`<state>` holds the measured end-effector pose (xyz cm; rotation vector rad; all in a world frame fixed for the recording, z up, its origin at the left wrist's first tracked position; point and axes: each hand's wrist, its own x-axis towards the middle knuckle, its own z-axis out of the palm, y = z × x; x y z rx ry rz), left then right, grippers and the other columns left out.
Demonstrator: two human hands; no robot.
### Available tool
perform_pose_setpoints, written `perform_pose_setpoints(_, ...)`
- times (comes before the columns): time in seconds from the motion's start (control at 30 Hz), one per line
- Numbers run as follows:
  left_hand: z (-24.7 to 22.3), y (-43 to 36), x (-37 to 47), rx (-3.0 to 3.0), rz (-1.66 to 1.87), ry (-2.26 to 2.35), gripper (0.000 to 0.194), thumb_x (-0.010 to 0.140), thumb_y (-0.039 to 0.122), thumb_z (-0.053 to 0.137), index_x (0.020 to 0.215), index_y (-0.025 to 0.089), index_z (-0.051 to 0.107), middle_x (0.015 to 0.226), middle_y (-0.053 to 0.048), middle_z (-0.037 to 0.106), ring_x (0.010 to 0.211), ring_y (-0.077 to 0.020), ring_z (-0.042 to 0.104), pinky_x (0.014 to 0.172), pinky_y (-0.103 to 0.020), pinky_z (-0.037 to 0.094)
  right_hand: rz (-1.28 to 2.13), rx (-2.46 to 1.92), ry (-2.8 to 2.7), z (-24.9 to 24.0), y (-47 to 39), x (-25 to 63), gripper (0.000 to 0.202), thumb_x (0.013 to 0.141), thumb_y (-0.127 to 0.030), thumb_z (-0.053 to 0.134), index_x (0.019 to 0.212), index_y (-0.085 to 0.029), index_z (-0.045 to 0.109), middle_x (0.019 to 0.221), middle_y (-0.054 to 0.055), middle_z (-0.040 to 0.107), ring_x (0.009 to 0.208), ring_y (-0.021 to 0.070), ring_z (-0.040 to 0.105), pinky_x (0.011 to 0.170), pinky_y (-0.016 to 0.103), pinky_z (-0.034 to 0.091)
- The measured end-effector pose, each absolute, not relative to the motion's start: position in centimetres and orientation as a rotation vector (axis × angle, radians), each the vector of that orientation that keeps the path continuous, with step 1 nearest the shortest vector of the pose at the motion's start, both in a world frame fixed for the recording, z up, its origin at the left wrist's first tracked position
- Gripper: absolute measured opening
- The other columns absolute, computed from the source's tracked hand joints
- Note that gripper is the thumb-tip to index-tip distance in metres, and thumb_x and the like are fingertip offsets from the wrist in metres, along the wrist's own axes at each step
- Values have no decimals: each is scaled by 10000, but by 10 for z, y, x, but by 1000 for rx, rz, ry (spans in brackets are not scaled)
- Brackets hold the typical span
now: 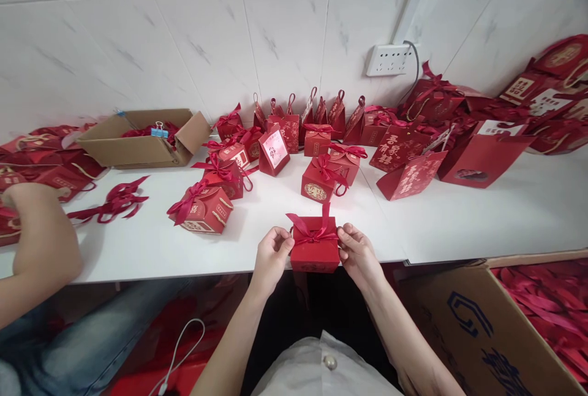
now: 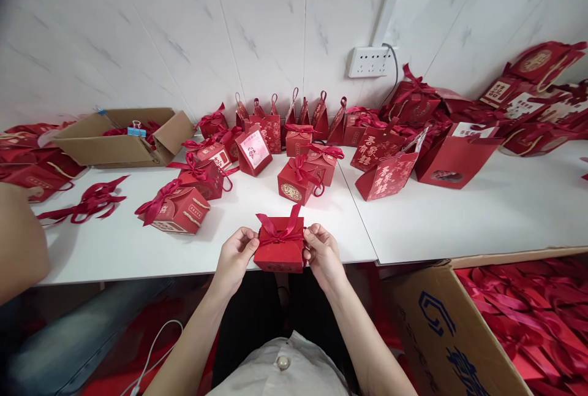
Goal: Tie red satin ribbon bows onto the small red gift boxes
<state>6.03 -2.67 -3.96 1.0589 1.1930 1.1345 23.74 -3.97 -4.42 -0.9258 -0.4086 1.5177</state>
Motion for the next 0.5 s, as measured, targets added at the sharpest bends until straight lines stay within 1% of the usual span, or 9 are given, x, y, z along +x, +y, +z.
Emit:
perform_pose_setpoints(0.1, -37, -24, 54, 1106, 1073, 1163, 269, 701, 405, 656, 767, 180, 523, 697, 24, 487, 639, -98, 441, 612, -213, 365, 1424, -1054, -701, -44, -37, 251, 328, 672, -425, 727, 782, -215, 501, 657, -43, 424, 533, 87, 390, 361, 163, 308)
perform_pose_setpoints(0.2, -33, -23, 47, 1109, 1020, 1112, 326, 748, 490, 576, 693, 178, 501, 635, 29, 451, 589, -101, 415, 572, -228, 351, 1210, -1144, -942, -38, -36, 261, 324, 728, -490, 649, 873, -220, 545, 790, 3, 498, 641, 122, 455, 482, 223, 418)
perform_pose_setpoints(0.27, -30, -24, 45, 1124, 984, 1087, 330, 753, 484, 569, 664, 172, 508, 616, 28, 450, 580, -100, 406, 561, -231, 338, 1106, -1217, -1087, -34, -37, 264, 309, 755, -495, 613, 856, -208, 559, 807, 16, 524, 649, 124, 462, 576, 257, 440)
perform_pose_setpoints(0.3, -29, -24, 45, 1143, 966, 1082, 309, 747, 464, 583, 674, 168, 528, 624, 26, 463, 585, -100, 408, 562, -231, 332, 1078, -1261, -1145, -32, -38, 263, 301, 766, -493, 598, 832, -202, 560, 790, 19, 531, 643, 125, 462, 596, 264, 436)
perform_pose_setpoints(0.4, -23, -25, 46, 1238, 931, 1104, 252, 735, 415, 613, 757, 164, 592, 658, 23, 501, 603, -100, 424, 584, -235, 335, 1055, -1355, -1238, -29, -41, 259, 299, 785, -488, 573, 778, -190, 547, 755, 26, 549, 657, 141, 484, 602, 270, 413)
perform_pose_setpoints(0.5, -17, -23, 48, 1334, 883, 1135, 261, 760, 419, 595, 824, 167, 616, 696, 11, 539, 650, -116, 469, 628, -244, 367, 1057, -1386, -1270, -30, -43, 254, 302, 789, -480, 571, 738, -185, 537, 743, 27, 561, 665, 149, 498, 621, 279, 401)
